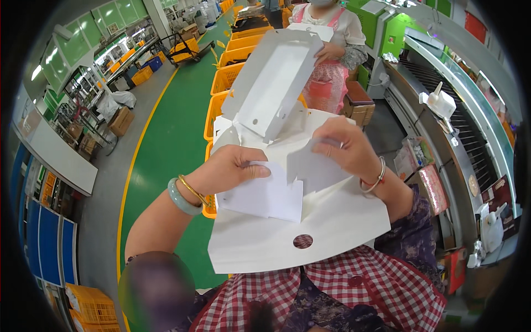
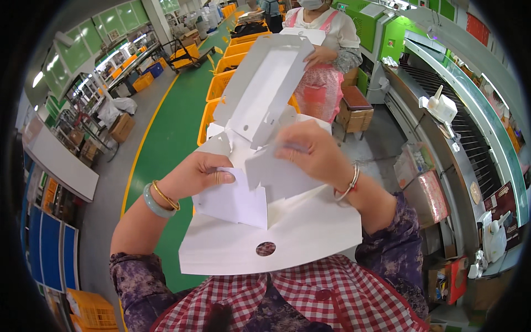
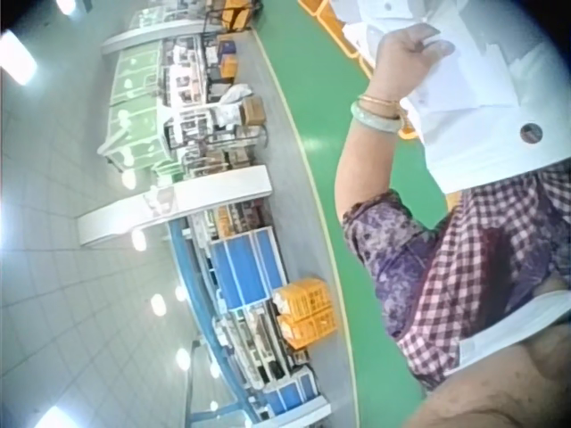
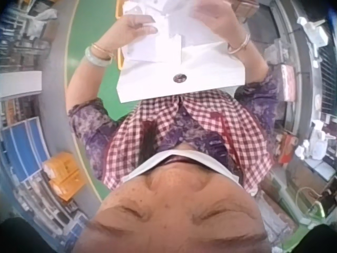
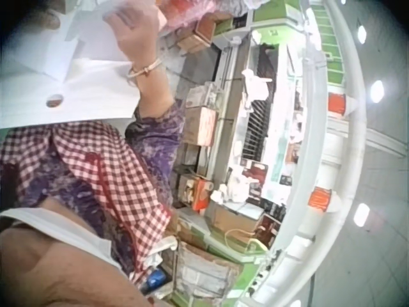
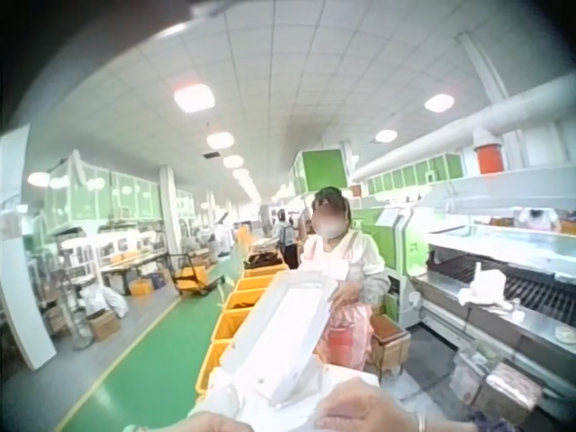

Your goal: The person folds flat white cardboard pieces into box shapes by hand. They repeatedly pick up a flat piece, fold the sides and flaps, and place the assembled box into a yellow crate. The process is repeated continuously throughout the clip.

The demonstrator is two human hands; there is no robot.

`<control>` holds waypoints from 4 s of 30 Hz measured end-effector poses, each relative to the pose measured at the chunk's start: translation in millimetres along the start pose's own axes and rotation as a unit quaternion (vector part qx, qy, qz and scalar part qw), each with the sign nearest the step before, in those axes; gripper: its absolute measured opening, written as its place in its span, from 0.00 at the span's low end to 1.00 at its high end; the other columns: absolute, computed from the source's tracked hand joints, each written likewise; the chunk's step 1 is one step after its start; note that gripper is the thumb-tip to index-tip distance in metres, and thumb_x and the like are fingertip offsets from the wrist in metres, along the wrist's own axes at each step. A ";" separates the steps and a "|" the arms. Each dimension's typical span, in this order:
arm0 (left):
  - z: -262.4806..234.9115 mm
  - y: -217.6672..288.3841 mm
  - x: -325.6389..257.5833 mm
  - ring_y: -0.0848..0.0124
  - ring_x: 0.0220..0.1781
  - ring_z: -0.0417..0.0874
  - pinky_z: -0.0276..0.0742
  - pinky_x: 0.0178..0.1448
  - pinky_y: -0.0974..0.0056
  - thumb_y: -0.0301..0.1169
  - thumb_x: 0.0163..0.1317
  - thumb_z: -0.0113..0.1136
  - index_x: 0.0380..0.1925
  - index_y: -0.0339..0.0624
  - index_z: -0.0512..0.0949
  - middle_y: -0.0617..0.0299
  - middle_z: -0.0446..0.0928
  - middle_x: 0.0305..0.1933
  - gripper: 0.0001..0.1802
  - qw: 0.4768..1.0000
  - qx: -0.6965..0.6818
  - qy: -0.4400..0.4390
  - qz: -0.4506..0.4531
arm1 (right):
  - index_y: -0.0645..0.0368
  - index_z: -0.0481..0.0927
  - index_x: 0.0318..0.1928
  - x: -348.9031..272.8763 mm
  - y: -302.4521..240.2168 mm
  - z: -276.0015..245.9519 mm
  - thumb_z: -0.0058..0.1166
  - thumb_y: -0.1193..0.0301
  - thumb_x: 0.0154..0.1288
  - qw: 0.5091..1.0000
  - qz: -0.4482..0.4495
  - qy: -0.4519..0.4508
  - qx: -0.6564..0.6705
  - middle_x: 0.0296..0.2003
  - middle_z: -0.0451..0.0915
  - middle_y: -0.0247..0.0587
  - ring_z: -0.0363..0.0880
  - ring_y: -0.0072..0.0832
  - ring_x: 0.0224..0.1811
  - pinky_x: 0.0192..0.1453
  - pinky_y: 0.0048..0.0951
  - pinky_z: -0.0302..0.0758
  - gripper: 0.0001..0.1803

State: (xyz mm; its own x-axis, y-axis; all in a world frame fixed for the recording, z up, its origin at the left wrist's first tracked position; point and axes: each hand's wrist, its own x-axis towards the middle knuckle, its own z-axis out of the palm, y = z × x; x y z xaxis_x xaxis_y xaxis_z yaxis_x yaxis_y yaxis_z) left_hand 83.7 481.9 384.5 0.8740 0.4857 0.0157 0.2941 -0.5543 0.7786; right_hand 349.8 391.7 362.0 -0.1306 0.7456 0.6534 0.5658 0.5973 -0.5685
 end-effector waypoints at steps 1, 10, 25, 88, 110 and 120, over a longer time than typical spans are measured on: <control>1.7 0.8 1.9 0.75 0.25 0.70 0.70 0.33 0.67 0.34 0.60 0.63 0.35 0.39 0.79 0.61 0.72 0.21 0.10 1.000 0.014 -0.001 0.007 | 0.56 0.81 0.35 -4.4 0.6 4.0 0.65 0.70 0.52 0.999 -0.035 -0.009 -0.021 0.30 0.79 0.35 0.74 0.34 0.36 0.48 0.31 0.67 0.09; 50.5 -1.8 -36.3 0.59 0.25 0.73 0.70 0.34 0.60 0.32 0.56 0.64 0.28 0.41 0.80 0.55 0.74 0.20 0.07 0.993 0.056 0.099 0.011 | 0.52 0.77 0.30 -36.8 -37.6 11.3 0.59 0.68 0.56 0.972 -0.047 -0.202 -0.109 0.20 0.72 0.34 0.72 0.35 0.26 0.38 0.34 0.66 0.05; 82.0 -20.5 -63.9 0.58 0.25 0.75 0.69 0.40 0.58 0.29 0.51 0.66 0.23 0.40 0.78 0.57 0.74 0.20 0.07 0.974 0.112 0.194 0.043 | 0.51 0.76 0.30 -61.1 -30.7 32.7 0.57 0.67 0.58 0.940 -0.020 -0.313 -0.131 0.16 0.72 0.35 0.72 0.34 0.19 0.33 0.33 0.67 0.05; 185.1 -237.7 -103.7 0.51 0.29 0.75 0.66 0.60 0.46 0.39 0.61 0.56 0.21 0.40 0.72 0.51 0.74 0.21 0.16 0.912 0.218 0.282 -0.205 | 0.56 0.79 0.40 -193.1 107.7 119.4 0.57 0.65 0.59 0.935 0.266 -0.179 -0.151 0.33 0.80 0.45 0.78 0.42 0.39 0.50 0.42 0.69 0.11; 188.1 -239.3 -72.4 0.55 0.41 0.77 0.74 0.45 0.53 0.40 0.57 0.60 0.31 0.41 0.75 0.54 0.75 0.36 0.13 0.961 0.258 0.026 -0.096 | 0.56 0.74 0.28 -178.0 136.7 152.2 0.61 0.56 0.52 0.905 0.050 -0.342 -0.247 0.28 0.74 0.41 0.75 0.39 0.35 0.36 0.40 0.72 0.17; 193.2 -235.2 -71.4 0.53 0.42 0.78 0.74 0.46 0.51 0.42 0.58 0.59 0.32 0.40 0.76 0.50 0.76 0.37 0.15 0.961 0.239 0.084 -0.113 | 0.55 0.74 0.27 -161.9 164.0 145.8 0.56 0.47 0.57 0.874 0.041 -0.419 -0.243 0.26 0.76 0.42 0.76 0.41 0.33 0.35 0.42 0.72 0.23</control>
State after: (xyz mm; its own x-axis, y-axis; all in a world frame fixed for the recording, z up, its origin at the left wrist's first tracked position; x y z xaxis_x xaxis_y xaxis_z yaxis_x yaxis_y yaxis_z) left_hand 26.9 446.9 79.0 0.7047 0.7094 0.0120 0.6475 -0.6499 0.3979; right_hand 345.0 412.0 90.1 -0.5082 0.8564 -0.0914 0.8538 0.4872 -0.1834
